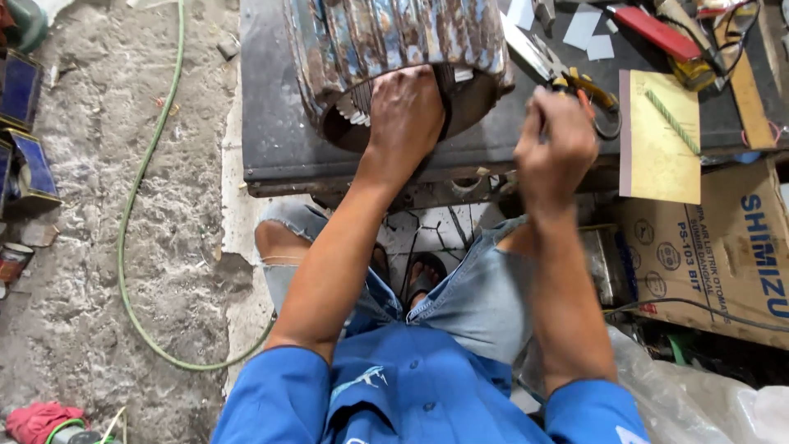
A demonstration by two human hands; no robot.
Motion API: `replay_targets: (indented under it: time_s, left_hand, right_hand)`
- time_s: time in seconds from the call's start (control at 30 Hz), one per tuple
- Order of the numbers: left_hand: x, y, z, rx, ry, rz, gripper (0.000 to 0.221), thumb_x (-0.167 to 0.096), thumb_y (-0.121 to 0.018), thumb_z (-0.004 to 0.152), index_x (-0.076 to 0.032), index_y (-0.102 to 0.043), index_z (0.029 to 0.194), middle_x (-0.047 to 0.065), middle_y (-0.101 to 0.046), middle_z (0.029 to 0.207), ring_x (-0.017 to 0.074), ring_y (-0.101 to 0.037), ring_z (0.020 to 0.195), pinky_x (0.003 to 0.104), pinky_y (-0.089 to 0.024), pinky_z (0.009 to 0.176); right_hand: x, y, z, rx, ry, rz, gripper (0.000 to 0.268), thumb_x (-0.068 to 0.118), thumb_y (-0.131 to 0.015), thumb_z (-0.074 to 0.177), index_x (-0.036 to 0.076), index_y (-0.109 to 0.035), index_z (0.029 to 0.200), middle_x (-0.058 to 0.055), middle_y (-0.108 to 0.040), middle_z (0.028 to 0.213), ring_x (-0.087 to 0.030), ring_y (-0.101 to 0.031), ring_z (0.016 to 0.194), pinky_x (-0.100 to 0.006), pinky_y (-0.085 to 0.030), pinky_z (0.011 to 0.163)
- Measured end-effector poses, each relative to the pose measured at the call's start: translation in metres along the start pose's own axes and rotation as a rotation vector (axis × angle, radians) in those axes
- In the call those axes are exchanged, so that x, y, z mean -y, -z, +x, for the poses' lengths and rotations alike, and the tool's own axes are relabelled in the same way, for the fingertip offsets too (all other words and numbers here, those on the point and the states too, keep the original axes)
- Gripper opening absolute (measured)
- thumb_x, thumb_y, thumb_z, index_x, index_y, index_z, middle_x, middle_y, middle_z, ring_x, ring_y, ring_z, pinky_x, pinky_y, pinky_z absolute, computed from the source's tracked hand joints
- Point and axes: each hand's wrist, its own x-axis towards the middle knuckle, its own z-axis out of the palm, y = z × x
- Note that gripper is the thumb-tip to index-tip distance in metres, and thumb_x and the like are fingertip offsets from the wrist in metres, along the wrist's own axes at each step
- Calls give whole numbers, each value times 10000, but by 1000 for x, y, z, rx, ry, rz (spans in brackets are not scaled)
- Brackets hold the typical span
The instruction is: A person is repairing an electric motor by cutting and inserting insulation paper into the stator slots.
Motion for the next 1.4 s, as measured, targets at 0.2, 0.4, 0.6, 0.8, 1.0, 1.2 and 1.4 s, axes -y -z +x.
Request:
replay_targets:
  time_s: [0.2,0.4,0.6,0.8,1.0,1.2,1.4]
  left_hand:
    - [-25,56,-16,142,136,-95,557,74,-459,877,67,-520,1431,280,-603,1423,421,-631,1299,490,-490,1159]
    - [-32,55,-49,260,92,74,787,-437,-563,1060,56,-231,1576,255,-307,1642,419,-310,1551,489,-212,1308]
    - [-25,43,-56,257,76,152,881,-602,-550,1003,36,-310,1562,244,-377,1599,409,-373,1500,504,-240,1265]
    - [-17,32,-46,262,88,422,1301,-988,-405,825,95,-305,1540,270,-452,1549,396,-474,1441,511,-281,1235]
    - [-26,30,-71,356,57,481,1188,-787,-658,819,98,-348,1549,323,-466,1542,430,-407,1477,569,-146,1271]
    - [-21,51,-67,380,31,605,1128,-856,-393,879,22,-294,1580,227,-352,1630,395,-299,1533,528,-63,1289]
    - [-14,42,-64,353,2,707,1087,-826,-390,916,45,-319,1562,207,-430,1598,356,-408,1497,484,-145,1287]
  right_hand:
    - [-77,-52,22,387,-32,-361,220,245,-829,989,96,-817,1150,-109,-728,1029,-284,-597,957,-373,-537,733]
    - [-104,-92,15,341,60,-629,113,200,-791,1007,94,-792,969,-44,-677,963,-212,-644,902,-309,-607,704]
    - [-80,-68,25,262,-188,-281,266,214,-945,914,53,-747,840,-80,-678,909,-229,-612,848,-356,-522,622]
    - [-61,-43,38,176,-299,-8,121,102,-916,935,48,-817,892,-125,-788,890,-226,-720,752,-365,-596,641]
    - [-48,-14,35,72,-357,122,117,45,-689,1148,-32,-710,1062,-176,-738,909,-242,-725,728,-327,-606,665]
    - [-19,8,30,48,-518,272,83,6,-713,1112,-28,-650,1069,-141,-722,935,-182,-746,758,-256,-663,609]
    - [20,35,12,-39,-546,412,121,1,-669,1150,-97,-598,1135,-263,-715,1048,-255,-749,783,-282,-672,649]
